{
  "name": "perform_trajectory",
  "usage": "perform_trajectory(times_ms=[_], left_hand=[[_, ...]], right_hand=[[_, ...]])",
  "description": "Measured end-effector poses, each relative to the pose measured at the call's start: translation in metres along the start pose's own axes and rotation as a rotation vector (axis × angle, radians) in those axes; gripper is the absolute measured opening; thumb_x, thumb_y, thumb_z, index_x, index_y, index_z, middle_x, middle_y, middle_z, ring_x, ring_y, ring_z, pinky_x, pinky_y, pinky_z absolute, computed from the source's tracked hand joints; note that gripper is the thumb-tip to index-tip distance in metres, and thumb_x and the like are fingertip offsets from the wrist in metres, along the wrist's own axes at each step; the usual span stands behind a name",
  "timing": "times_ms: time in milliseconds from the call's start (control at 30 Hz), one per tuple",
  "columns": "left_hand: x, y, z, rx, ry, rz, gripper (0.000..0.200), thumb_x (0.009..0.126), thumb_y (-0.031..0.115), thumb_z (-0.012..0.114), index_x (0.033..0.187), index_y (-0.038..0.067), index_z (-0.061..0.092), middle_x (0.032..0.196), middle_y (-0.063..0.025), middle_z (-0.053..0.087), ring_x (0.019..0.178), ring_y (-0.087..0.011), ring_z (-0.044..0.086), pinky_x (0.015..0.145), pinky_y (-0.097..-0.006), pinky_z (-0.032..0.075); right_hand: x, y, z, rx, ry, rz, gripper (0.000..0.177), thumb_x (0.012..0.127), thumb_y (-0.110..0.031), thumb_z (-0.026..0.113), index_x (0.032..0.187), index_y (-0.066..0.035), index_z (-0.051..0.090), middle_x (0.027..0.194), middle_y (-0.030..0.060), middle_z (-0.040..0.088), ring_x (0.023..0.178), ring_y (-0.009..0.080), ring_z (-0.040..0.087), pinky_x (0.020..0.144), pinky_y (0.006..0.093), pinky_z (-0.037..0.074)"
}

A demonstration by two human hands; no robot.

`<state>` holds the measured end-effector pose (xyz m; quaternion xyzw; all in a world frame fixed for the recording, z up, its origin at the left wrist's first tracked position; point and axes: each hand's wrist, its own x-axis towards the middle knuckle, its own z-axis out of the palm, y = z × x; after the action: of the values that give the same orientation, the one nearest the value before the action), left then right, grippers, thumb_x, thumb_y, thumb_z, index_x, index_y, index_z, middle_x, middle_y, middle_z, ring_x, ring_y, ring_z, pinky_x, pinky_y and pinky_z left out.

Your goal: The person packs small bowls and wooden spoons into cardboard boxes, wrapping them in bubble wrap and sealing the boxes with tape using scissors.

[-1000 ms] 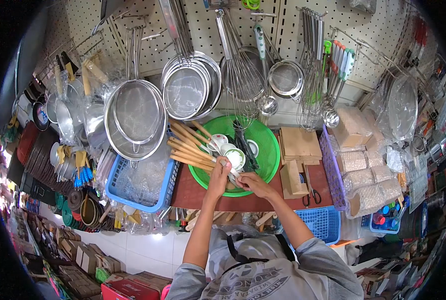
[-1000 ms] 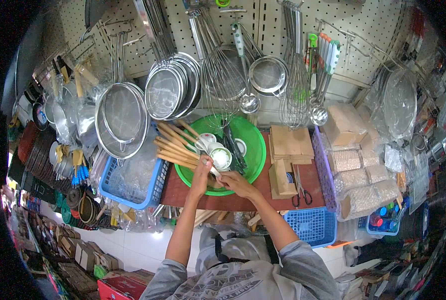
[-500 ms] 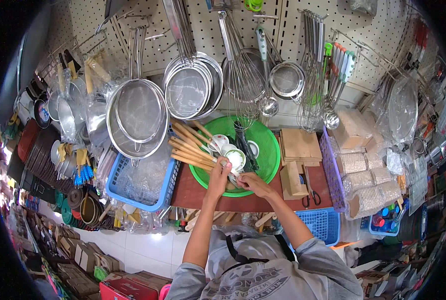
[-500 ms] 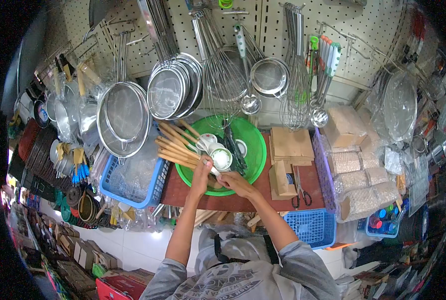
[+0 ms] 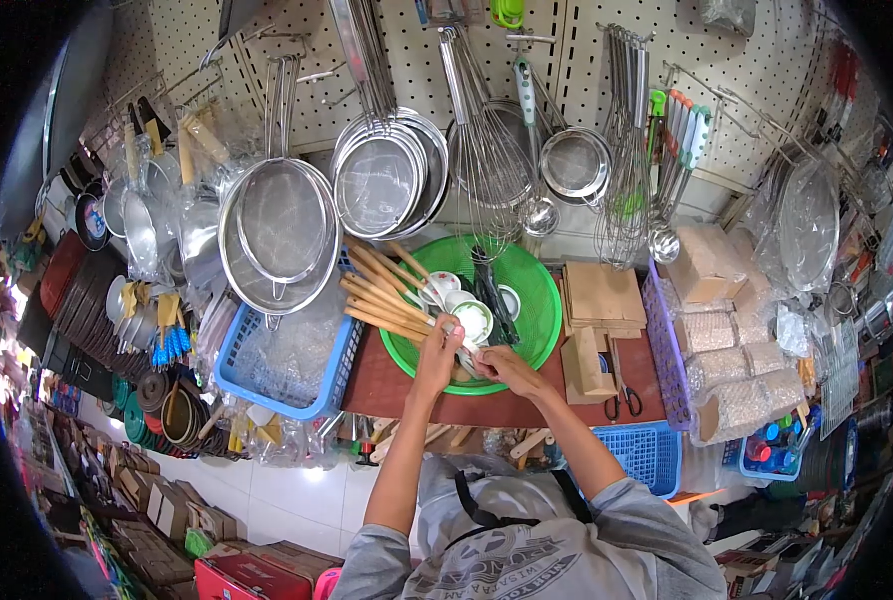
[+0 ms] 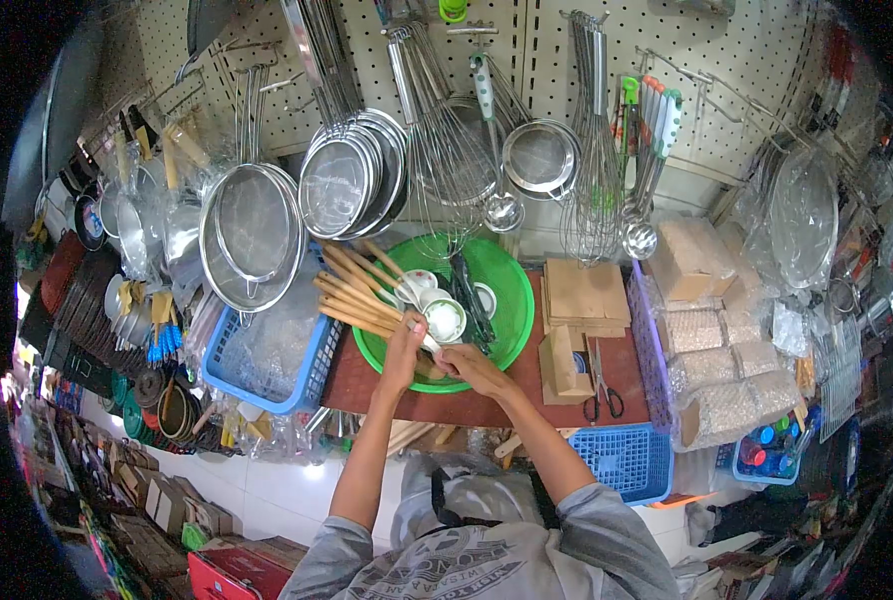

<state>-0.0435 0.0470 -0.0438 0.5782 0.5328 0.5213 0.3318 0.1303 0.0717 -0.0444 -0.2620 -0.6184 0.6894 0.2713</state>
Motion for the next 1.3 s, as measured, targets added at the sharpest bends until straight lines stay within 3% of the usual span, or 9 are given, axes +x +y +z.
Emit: perform_trajectory(times_ms=[200,400,500,600,800,833,933,1033,1300], left_hand=[[0.001,0.006,0.002,0.005,0.010,0.021,0.034,0.099,0.037,0.047,0.102,0.003,0.052,0.069,-0.0078,0.051,0.067,-0.0162,0.049,0.064,-0.0314,0.040],[-0.001,0.011,0.002,0.047,-0.167,-0.145,0.057,0.102,0.054,0.028,0.095,0.003,0.053,0.073,-0.0075,0.053,0.071,-0.0187,0.049,0.068,-0.0336,0.041],[0.000,0.000,0.002,-0.010,-0.308,-0.307,0.070,0.101,0.060,0.017,0.099,0.002,0.056,0.076,-0.0035,0.050,0.073,-0.0174,0.047,0.068,-0.0341,0.040],[0.000,-0.005,0.012,-0.177,-0.198,-0.136,0.076,0.099,0.064,0.018,0.110,0.000,0.058,0.073,-0.0008,0.050,0.071,-0.0146,0.049,0.067,-0.0295,0.041],[0.001,-0.011,-0.011,-0.518,-0.419,-0.257,0.093,0.086,0.079,0.030,0.124,0.000,0.057,0.072,0.0003,0.051,0.066,-0.0095,0.052,0.058,-0.0235,0.048],[0.003,-0.013,-0.011,-0.634,-0.450,-0.164,0.077,0.089,0.068,0.043,0.125,0.002,0.058,0.073,0.0017,0.049,0.057,-0.0078,0.042,0.051,-0.0232,0.046],[0.000,-0.003,-0.009,-0.435,-0.447,-0.072,0.071,0.091,0.063,0.046,0.123,0.000,0.058,0.073,0.0004,0.050,0.058,-0.0077,0.044,0.048,-0.0226,0.047],[0.001,-0.013,-0.007,-0.526,-0.342,-0.283,0.064,0.094,0.058,0.044,0.124,0.003,0.057,0.075,-0.0013,0.052,0.059,-0.0089,0.048,0.050,-0.0234,0.049],[0.004,-0.004,0.002,-0.518,-0.164,-0.115,0.046,0.103,0.046,0.030,0.121,0.009,0.049,0.080,-0.0052,0.054,0.068,-0.0117,0.053,0.051,-0.0239,0.045]], right_hand=[[0.000,-0.004,-0.002,-0.021,-0.029,0.004,0.034,0.099,-0.033,0.050,0.079,-0.007,0.054,0.065,-0.0048,0.040,0.060,0.0084,0.039,0.056,0.0234,0.033],[-0.008,-0.012,0.008,-0.145,0.369,-0.349,0.027,0.093,-0.029,0.063,0.105,-0.006,0.055,0.115,0.0061,0.048,0.099,0.0142,0.053,0.078,0.0284,0.047],[-0.013,-0.032,0.002,-0.512,0.385,-0.572,0.028,0.091,-0.031,0.065,0.100,-0.006,0.059,0.123,0.0092,0.043,0.114,0.0219,0.046,0.082,0.0328,0.046],[-0.015,-0.044,-0.009,-0.746,0.295,-0.683,0.030,0.089,-0.034,0.066,0.096,-0.005,0.062,0.119,0.0116,0.044,0.116,0.0285,0.043,0.086,0.0341,0.045],[-0.011,-0.028,-0.029,-0.630,0.145,-0.477,0.029,0.092,-0.033,0.063,0.091,-0.004,0.063,0.088,0.0103,0.056,0.085,0.0227,0.055,0.070,0.0327,0.044],[-0.012,-0.032,-0.028,-0.572,0.143,-0.431,0.030,0.092,-0.032,0.062,0.089,-0.003,0.063,0.084,0.0100,0.055,0.081,0.0212,0.055,0.068,0.0325,0.043],[-0.014,-0.040,-0.022,-0.444,0.120,-0.328,0.030,0.095,-0.030,0.058,0.088,-0.001,0.061,0.078,0.0090,0.055,0.073,0.0167,0.052,0.065,0.0314,0.041],[-0.013,-0.035,-0.016,-0.392,0.070,-0.273,0.028,0.100,-0.028,0.052,0.096,-0.002,0.060,0.082,0.0069,0.056,0.076,0.0131,0.050,0.066,0.0295,0.040],[-0.011,-0.012,0.011,-0.075,0.014,-0.137,0.024,0.102,-0.022,0.043,0.109,-0.002,0.055,0.082,-0.0020,0.044,0.072,0.0098,0.042,0.067,0.0270,0.038]])
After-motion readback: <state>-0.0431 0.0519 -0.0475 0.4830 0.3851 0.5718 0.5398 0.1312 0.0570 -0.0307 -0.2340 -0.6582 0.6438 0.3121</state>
